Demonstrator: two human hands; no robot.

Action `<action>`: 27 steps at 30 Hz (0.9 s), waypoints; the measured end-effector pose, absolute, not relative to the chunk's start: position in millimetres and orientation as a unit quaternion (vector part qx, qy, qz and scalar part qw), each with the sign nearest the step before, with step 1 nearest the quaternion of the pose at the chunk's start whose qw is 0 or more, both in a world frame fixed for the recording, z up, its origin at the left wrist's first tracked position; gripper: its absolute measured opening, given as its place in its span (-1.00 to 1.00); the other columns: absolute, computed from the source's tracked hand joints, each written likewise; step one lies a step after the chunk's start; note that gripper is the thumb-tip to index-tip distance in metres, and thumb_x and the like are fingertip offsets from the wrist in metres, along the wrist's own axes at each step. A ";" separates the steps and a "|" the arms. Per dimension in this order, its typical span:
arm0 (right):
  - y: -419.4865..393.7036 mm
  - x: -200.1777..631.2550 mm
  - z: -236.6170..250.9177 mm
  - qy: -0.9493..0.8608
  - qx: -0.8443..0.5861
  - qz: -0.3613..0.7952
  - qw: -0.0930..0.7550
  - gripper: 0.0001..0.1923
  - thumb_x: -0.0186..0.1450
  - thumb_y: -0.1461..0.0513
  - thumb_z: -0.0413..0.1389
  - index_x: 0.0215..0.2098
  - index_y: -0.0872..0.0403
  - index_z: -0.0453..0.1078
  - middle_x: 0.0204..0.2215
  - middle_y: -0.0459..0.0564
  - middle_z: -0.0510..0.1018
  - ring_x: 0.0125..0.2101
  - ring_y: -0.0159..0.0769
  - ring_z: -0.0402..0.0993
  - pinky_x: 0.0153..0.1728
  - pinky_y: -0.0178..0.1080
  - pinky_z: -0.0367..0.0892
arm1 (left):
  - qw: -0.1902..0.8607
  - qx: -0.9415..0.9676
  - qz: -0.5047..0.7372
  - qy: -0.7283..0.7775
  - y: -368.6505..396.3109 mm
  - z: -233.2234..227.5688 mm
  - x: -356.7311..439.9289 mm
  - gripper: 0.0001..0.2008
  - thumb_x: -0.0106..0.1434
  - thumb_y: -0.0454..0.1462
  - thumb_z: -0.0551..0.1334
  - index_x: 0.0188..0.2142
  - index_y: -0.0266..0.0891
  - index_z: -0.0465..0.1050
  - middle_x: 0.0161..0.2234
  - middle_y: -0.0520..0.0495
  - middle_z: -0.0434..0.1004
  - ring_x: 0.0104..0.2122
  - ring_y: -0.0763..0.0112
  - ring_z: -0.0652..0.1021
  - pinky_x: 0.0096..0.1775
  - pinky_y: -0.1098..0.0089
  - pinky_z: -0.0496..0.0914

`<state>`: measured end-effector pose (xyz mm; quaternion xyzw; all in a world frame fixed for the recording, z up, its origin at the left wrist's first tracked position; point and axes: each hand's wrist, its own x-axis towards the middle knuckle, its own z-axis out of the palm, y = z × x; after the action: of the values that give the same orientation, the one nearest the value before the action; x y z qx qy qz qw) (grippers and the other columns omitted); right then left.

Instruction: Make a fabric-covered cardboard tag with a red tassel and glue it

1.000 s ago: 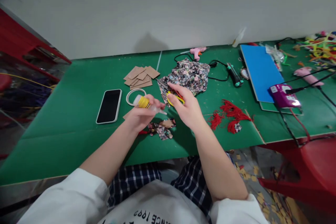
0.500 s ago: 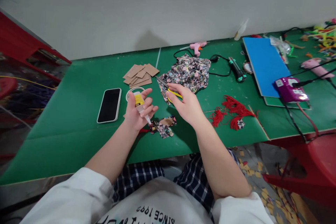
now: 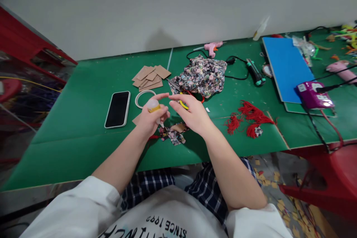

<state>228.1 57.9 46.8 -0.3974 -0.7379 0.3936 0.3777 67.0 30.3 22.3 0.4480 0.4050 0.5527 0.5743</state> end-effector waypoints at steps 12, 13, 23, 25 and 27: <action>42.6 208.1 44.7 -0.807 -0.327 0.298 0.391 -0.72 0.07 0.14 0.24 -0.25 0.03 0.40 -0.18 0.01 0.50 -0.07 -0.19 0.35 -0.03 -0.10 0.25 | 0.393 0.583 0.544 0.458 22.6 5.1 75.4 -0.31 0.10 -0.22 0.27 0.18 -0.09 0.02 -0.51 0.13 0.28 -0.56 0.50 0.32 -0.46 0.43 0.28; 42.5 206.0 44.0 -0.800 -0.347 0.268 0.410 -0.72 0.06 0.12 0.25 -0.29 0.04 0.39 -0.21 0.02 0.50 -0.10 -0.18 0.36 -0.05 -0.10 0.25 | 0.384 0.580 0.550 0.463 23.7 4.5 75.9 -0.33 0.09 -0.23 0.27 0.16 -0.10 0.05 -0.48 0.11 0.30 -0.52 0.49 0.35 -0.43 0.43 0.30; 59.2 215.7 37.9 -0.734 -0.358 0.421 0.394 -0.70 0.12 0.11 0.17 -0.19 0.03 0.41 -0.08 0.02 0.47 -0.02 -0.20 0.33 0.03 -0.10 0.18 | 0.559 0.529 0.473 0.429 25.6 12.6 78.8 -0.75 0.05 -0.16 0.27 -0.37 -0.28 0.30 -0.48 0.06 0.34 -0.49 0.52 0.35 -0.42 0.47 0.27; 59.9 215.5 35.5 -0.705 -0.321 0.511 0.372 -0.68 0.14 0.12 0.16 -0.15 0.03 0.41 -0.11 -0.02 0.49 -0.05 -0.24 0.36 0.01 -0.13 0.20 | 0.577 0.513 0.470 0.427 25.5 12.6 79.3 -0.74 0.01 -0.18 0.30 -0.43 -0.28 0.27 -0.53 0.09 0.30 -0.53 0.55 0.32 -0.46 0.50 0.24; 58.6 212.8 33.5 -0.679 -0.326 0.541 0.375 -0.69 0.12 0.13 0.18 -0.17 0.05 0.42 -0.19 -0.02 0.51 -0.13 -0.25 0.40 -0.04 -0.14 0.24 | 0.574 0.510 0.468 0.436 25.1 12.2 79.3 -0.74 -0.03 -0.21 0.31 -0.48 -0.29 0.25 -0.56 0.10 0.28 -0.55 0.56 0.31 -0.49 0.52 0.22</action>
<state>212.8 58.6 33.5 -0.3259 -0.6786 0.5410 0.3749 79.3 25.1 12.2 0.5104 0.4360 0.4685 0.5744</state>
